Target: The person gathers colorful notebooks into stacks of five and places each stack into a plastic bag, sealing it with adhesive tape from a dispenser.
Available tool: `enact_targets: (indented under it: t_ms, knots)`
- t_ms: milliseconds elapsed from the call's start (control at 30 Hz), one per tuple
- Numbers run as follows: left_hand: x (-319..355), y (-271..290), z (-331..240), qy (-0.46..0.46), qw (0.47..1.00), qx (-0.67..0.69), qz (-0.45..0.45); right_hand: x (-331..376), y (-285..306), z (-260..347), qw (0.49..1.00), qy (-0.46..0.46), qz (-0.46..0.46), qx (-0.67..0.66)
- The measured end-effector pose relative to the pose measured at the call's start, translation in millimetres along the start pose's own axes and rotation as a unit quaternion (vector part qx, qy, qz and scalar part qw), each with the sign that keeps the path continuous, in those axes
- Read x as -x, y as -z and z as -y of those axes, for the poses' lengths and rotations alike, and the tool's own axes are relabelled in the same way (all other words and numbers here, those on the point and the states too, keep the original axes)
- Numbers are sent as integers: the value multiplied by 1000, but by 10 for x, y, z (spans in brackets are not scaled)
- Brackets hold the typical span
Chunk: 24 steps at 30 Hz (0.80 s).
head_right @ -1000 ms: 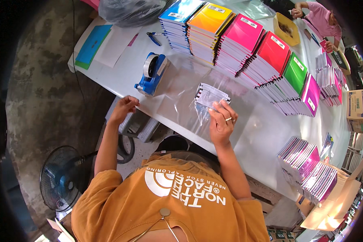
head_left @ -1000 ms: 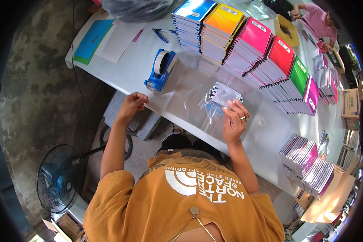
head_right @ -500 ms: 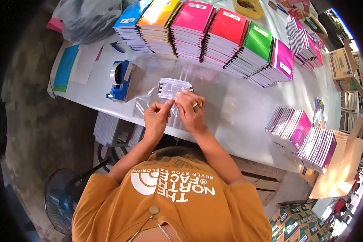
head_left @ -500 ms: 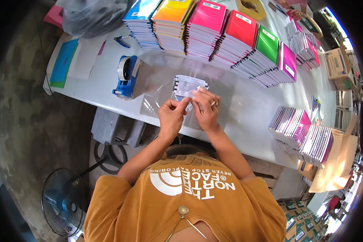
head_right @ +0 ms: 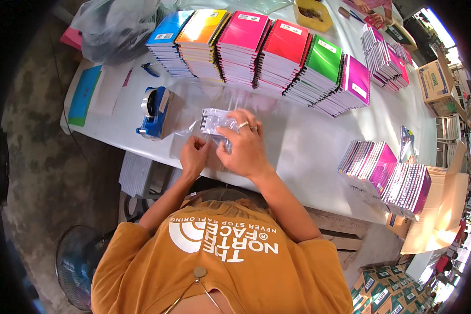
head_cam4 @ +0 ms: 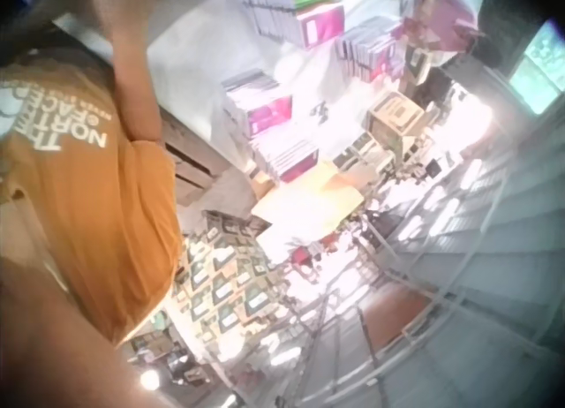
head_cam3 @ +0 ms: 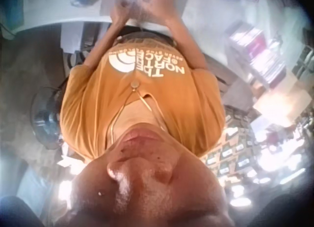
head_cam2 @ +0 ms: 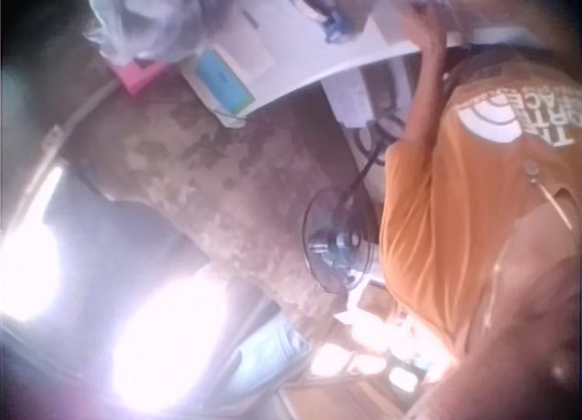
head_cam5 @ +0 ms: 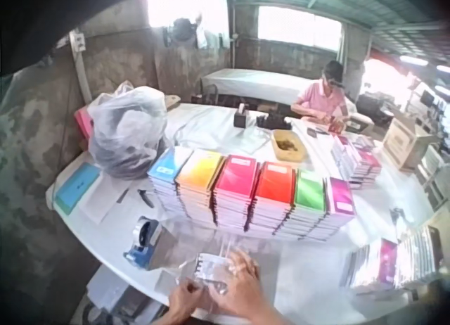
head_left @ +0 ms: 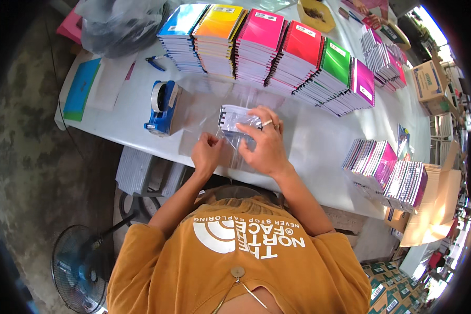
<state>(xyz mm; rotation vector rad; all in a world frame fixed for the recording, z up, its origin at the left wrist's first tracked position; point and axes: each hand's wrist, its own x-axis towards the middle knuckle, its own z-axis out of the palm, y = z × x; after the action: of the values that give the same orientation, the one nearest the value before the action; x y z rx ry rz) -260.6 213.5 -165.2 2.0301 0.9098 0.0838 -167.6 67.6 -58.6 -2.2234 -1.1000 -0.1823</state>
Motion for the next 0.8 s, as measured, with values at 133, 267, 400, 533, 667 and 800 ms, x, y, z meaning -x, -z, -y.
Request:
enact_targets:
  t_ms: [133,267,400,533,667,800]
  knots:
    - [252,110,-269,29,915,91,392,-312,-176,-32,996,-76,52,-5]
    - [183,169,-34,20,873,336,354,-375,-82,-189,884,-168,-2,-435]
    - [-255,474,-332,-181,870,430,158,125,-218,-664,888,-148,-12,-436]
    - [-443,699,-604,-401,913,53,54,-51,-292,-451,950,-35,8,-310]
    - [-482,1003,-843,-491,871,-22,-25,-169,-177,-464,938,-15,19,-345]
    - [-550,1079,-727,-439,883,166,6,-41,-161,-508,927,-27,-35,-373]
